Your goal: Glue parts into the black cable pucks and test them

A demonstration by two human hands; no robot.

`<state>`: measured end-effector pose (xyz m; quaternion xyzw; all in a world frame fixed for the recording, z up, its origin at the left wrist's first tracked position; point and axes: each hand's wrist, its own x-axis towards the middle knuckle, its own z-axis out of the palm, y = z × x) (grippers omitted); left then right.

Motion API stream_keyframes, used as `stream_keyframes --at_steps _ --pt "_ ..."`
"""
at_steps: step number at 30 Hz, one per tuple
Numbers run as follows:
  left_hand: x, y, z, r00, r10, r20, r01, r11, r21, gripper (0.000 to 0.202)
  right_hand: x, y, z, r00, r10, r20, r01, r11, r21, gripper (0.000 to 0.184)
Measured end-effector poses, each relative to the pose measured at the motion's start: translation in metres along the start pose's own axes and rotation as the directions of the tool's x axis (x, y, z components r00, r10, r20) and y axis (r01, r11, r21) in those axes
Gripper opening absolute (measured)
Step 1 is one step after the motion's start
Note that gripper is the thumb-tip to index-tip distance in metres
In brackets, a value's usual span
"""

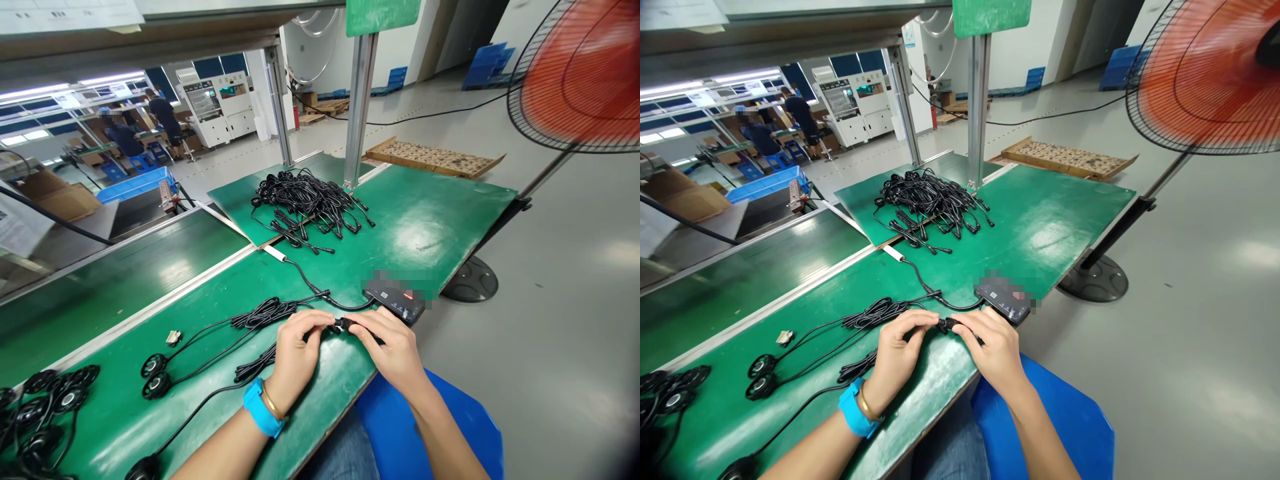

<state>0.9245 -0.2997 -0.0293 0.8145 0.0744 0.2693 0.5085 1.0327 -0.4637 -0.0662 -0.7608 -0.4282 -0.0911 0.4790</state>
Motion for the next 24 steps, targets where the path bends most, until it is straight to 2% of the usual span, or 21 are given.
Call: stream_keyframes --at_steps 5,13,20,24 --pt "-0.0040 -0.0020 -0.0007 0.993 0.120 -0.001 -0.119 0.983 0.141 0.028 0.0017 -0.0016 0.0011 1.000 0.004 -0.003 -0.004 1.000 -0.029 0.017" --pt "-0.0019 0.0000 0.0013 0.996 0.084 0.029 -0.085 0.996 0.037 0.016 0.0029 0.0007 0.0000 1.000 -0.005 0.018 0.006 1.000 -0.017 0.020" --pt "-0.0048 0.0015 0.0029 0.987 0.161 0.009 -0.161 0.986 0.050 0.021 0.0000 0.0048 -0.0027 0.998 -0.041 0.048 0.039 0.999 0.037 0.015" --pt "-0.0058 0.0022 0.0032 0.990 0.138 0.008 -0.139 0.990 0.036 0.022 -0.0004 0.0057 -0.0026 0.998 -0.037 0.045 0.035 0.998 0.046 0.015"
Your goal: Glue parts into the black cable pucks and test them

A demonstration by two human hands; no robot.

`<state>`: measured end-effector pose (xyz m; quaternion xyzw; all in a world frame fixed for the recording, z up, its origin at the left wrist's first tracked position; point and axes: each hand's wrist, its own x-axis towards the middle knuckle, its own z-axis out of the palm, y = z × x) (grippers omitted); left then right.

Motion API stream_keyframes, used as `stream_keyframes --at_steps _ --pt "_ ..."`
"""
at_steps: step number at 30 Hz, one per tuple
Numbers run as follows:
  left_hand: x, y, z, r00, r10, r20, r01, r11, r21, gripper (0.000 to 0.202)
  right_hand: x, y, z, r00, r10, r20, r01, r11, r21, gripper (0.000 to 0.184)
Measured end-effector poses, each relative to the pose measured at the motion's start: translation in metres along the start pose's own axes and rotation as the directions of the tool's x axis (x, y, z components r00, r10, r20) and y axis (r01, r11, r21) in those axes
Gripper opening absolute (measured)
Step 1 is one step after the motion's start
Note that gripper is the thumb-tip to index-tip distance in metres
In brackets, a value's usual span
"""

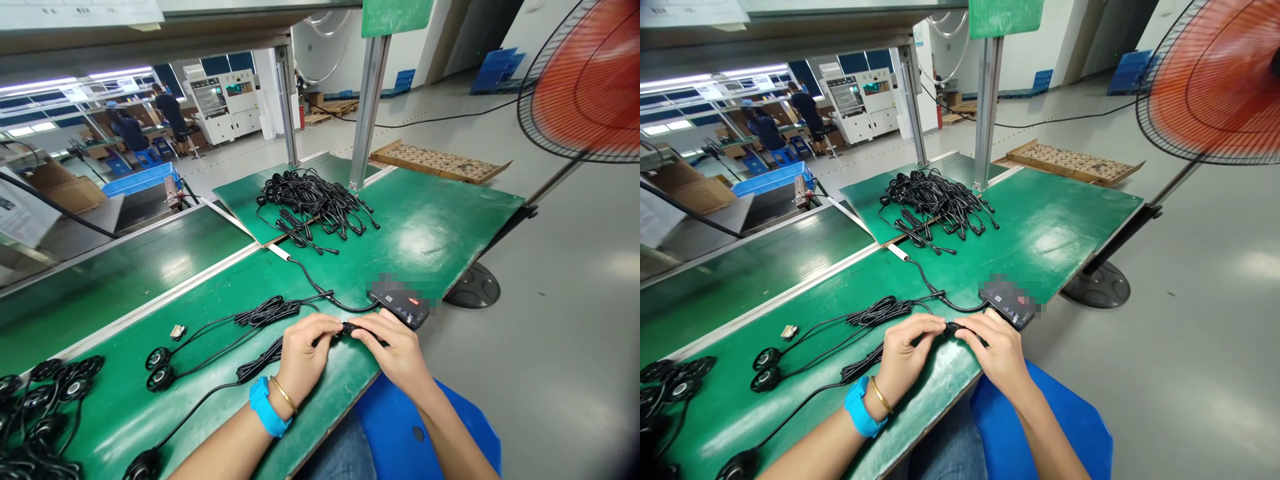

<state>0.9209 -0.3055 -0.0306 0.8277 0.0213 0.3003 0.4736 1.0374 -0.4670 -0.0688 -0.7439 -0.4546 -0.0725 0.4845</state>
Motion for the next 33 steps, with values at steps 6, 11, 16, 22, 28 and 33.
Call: stream_keyframes --at_steps 6,11,16,22,28,33 --pt "0.001 -0.001 -0.001 1.000 -0.005 0.018 0.006 1.000 -0.015 0.021 0.000 -0.001 0.000 1.000 0.026 0.012 -0.026 1.000 -0.006 0.016" --pt "-0.001 -0.002 0.000 0.999 0.031 0.017 -0.032 0.998 0.053 0.021 -0.001 0.000 0.002 0.999 0.032 0.004 -0.032 0.999 -0.020 0.016" --pt "-0.003 -0.002 0.005 0.998 0.001 -0.064 0.001 1.000 0.021 0.018 0.000 -0.003 -0.003 0.999 0.048 -0.002 -0.049 0.999 -0.025 0.014" --pt "0.000 -0.002 0.007 0.984 -0.093 -0.152 0.089 0.995 -0.036 0.013 0.005 -0.002 -0.017 0.991 0.099 0.093 -0.090 0.991 -0.099 0.028" --pt "-0.001 -0.004 0.008 0.983 -0.122 -0.139 0.109 0.990 -0.092 0.015 0.013 0.008 -0.022 0.969 0.023 0.246 0.047 0.961 -0.274 0.026" --pt "0.000 -0.002 0.006 0.975 -0.199 -0.104 0.179 0.969 -0.172 0.017 0.025 0.007 -0.019 0.977 0.007 0.213 0.076 0.923 -0.378 0.028"
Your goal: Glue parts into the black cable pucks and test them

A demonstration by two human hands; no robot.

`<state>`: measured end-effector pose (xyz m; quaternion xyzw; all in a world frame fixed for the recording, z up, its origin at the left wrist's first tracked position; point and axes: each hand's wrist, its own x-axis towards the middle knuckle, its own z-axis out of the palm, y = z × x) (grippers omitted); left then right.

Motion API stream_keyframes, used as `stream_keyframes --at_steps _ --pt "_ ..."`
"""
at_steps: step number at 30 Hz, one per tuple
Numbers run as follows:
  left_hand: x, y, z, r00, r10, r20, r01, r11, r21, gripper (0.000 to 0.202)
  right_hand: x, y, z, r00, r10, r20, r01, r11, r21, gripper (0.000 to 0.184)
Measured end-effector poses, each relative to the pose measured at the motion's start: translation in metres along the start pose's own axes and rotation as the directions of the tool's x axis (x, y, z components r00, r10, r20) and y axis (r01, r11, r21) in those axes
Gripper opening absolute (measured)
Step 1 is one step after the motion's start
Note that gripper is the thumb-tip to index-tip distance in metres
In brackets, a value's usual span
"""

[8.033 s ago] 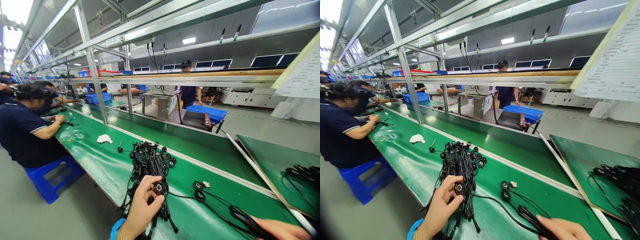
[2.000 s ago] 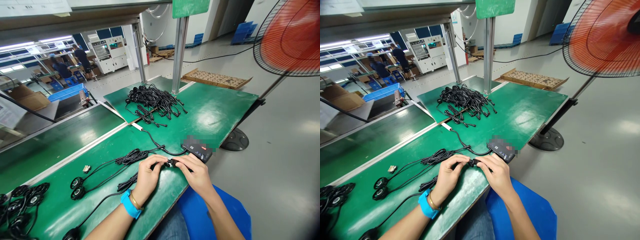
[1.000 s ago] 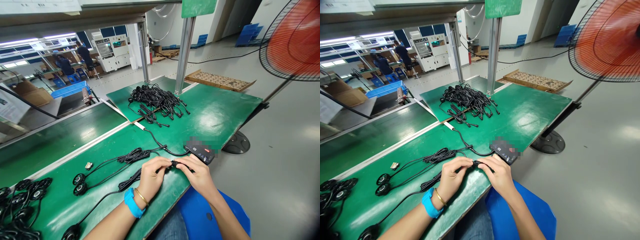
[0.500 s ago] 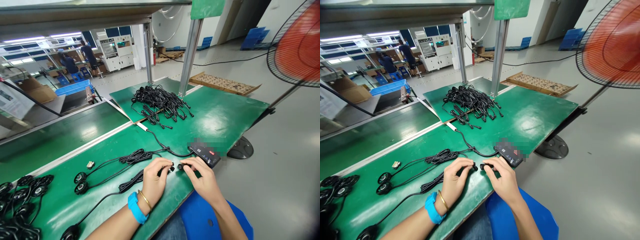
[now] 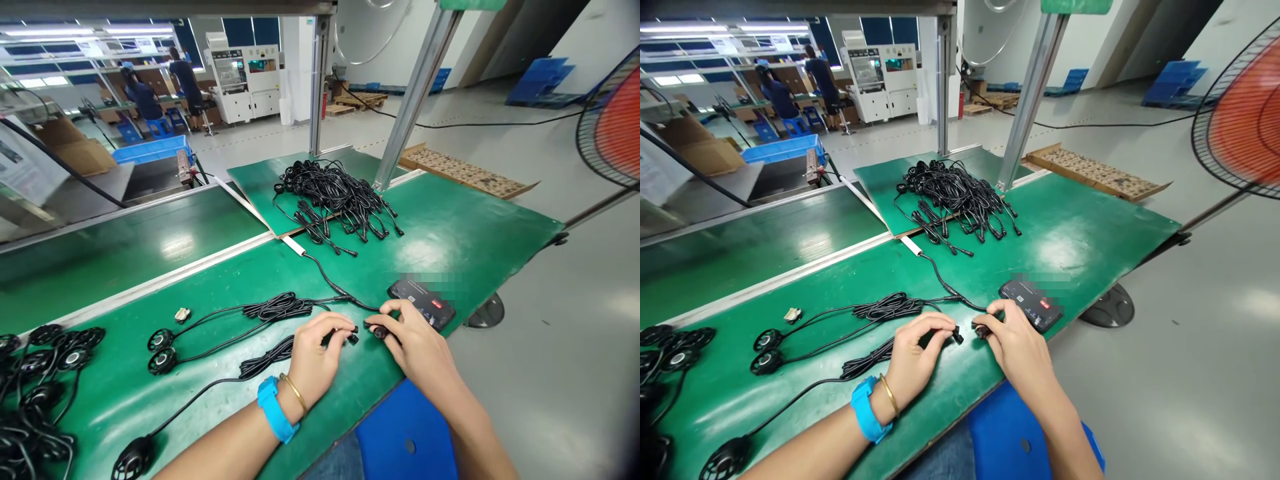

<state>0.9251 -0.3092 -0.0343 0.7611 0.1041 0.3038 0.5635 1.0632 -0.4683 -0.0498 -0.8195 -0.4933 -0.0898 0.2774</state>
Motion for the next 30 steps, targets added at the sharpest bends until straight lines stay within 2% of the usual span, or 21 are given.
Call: stream_keyframes --at_steps 2,4,7,10,16,23,30 --pt "0.002 0.001 -0.001 0.999 -0.032 -0.001 0.032 0.999 -0.036 0.016 0.004 -0.004 0.001 0.994 -0.059 -0.087 0.061 0.998 0.015 0.023" --pt "0.003 0.001 -0.002 0.997 -0.073 0.002 0.073 0.994 -0.078 0.012 0.006 -0.009 0.004 0.977 -0.116 -0.176 0.143 0.979 0.146 0.018" --pt "0.006 0.000 -0.004 0.988 -0.152 0.027 0.154 0.978 -0.139 0.006 0.009 -0.016 0.007 0.962 -0.106 -0.251 0.185 0.930 0.317 0.014" --pt "0.008 -0.001 -0.006 0.977 -0.206 0.060 0.213 0.961 -0.178 0.006 0.010 -0.021 0.008 0.959 -0.088 -0.268 0.185 0.913 0.365 0.015" --pt "0.011 -0.001 -0.007 0.968 -0.220 0.121 0.240 0.954 -0.183 0.009 0.011 -0.021 0.010 0.945 -0.074 -0.319 0.212 0.880 0.425 0.020" --pt "0.009 0.000 -0.006 0.970 -0.211 0.122 0.228 0.962 -0.148 0.008 0.010 -0.023 0.009 0.943 -0.030 -0.330 0.189 0.867 0.461 0.003" --pt "0.007 0.001 -0.004 0.973 -0.208 0.096 0.219 0.968 -0.125 0.008 0.005 -0.019 0.010 0.963 -0.003 -0.269 0.129 0.884 0.450 0.004"
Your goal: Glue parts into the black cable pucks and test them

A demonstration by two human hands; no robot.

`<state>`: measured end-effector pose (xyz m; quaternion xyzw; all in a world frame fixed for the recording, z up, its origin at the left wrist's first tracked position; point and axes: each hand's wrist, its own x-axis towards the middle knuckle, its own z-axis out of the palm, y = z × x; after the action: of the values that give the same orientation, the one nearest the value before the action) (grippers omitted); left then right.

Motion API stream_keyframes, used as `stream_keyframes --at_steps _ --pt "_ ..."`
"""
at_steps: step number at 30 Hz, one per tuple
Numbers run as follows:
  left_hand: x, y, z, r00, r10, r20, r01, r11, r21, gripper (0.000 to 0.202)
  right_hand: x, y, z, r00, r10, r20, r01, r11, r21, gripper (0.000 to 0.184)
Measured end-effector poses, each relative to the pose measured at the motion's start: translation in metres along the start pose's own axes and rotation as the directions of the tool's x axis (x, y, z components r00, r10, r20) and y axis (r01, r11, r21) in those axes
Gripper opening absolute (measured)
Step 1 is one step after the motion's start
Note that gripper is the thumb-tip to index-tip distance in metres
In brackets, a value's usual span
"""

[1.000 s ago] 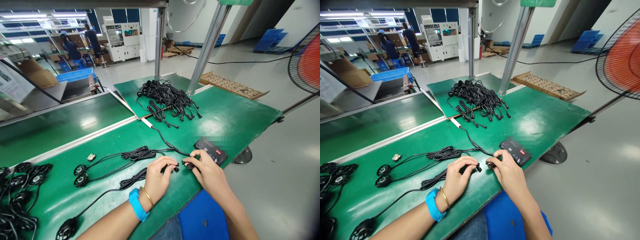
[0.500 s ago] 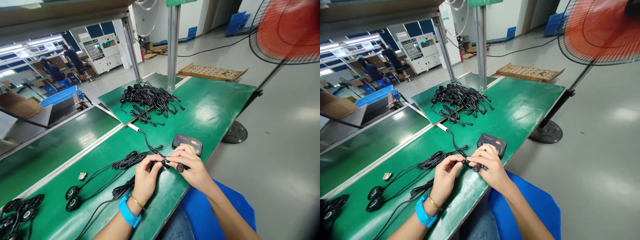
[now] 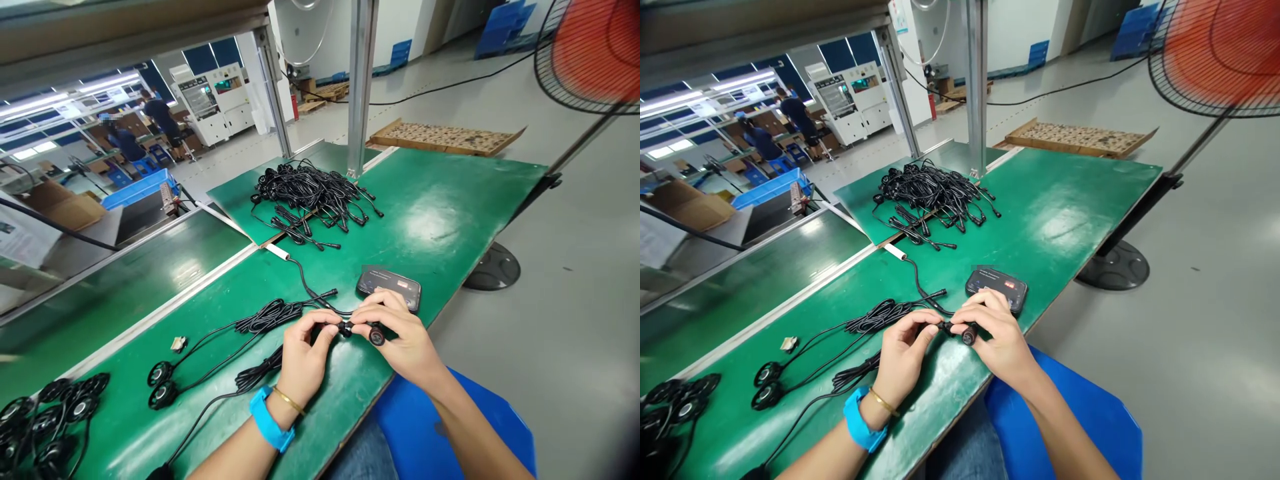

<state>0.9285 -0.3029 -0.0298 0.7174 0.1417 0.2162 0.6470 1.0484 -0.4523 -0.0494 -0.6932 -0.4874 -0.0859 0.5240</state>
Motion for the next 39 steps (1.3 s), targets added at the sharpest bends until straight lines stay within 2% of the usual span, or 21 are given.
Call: stream_keyframes --at_steps 8,19,25,31,39 --pt "0.000 -0.002 0.001 0.999 0.034 -0.016 -0.034 0.999 0.001 0.007 -0.001 0.002 0.002 1.000 -0.005 -0.018 0.005 1.000 -0.025 0.004" --pt "-0.002 0.001 0.002 0.989 0.141 -0.049 -0.135 0.984 0.115 0.010 -0.001 -0.001 0.004 1.000 -0.003 -0.030 0.001 0.999 -0.051 0.002" --pt "-0.004 -0.001 0.003 0.991 0.116 -0.074 -0.112 0.992 0.060 0.008 0.000 -0.003 -0.004 0.999 0.040 -0.002 -0.040 0.999 -0.007 0.008" --pt "-0.005 0.001 0.005 0.989 0.114 -0.090 -0.114 0.993 0.014 0.012 -0.010 0.004 -0.006 0.989 0.149 0.013 -0.149 0.983 0.102 0.010" --pt "-0.007 0.000 0.008 0.990 0.099 -0.097 -0.101 0.995 -0.018 0.015 -0.009 0.001 -0.006 0.994 0.105 -0.035 -0.097 0.978 0.186 0.012"
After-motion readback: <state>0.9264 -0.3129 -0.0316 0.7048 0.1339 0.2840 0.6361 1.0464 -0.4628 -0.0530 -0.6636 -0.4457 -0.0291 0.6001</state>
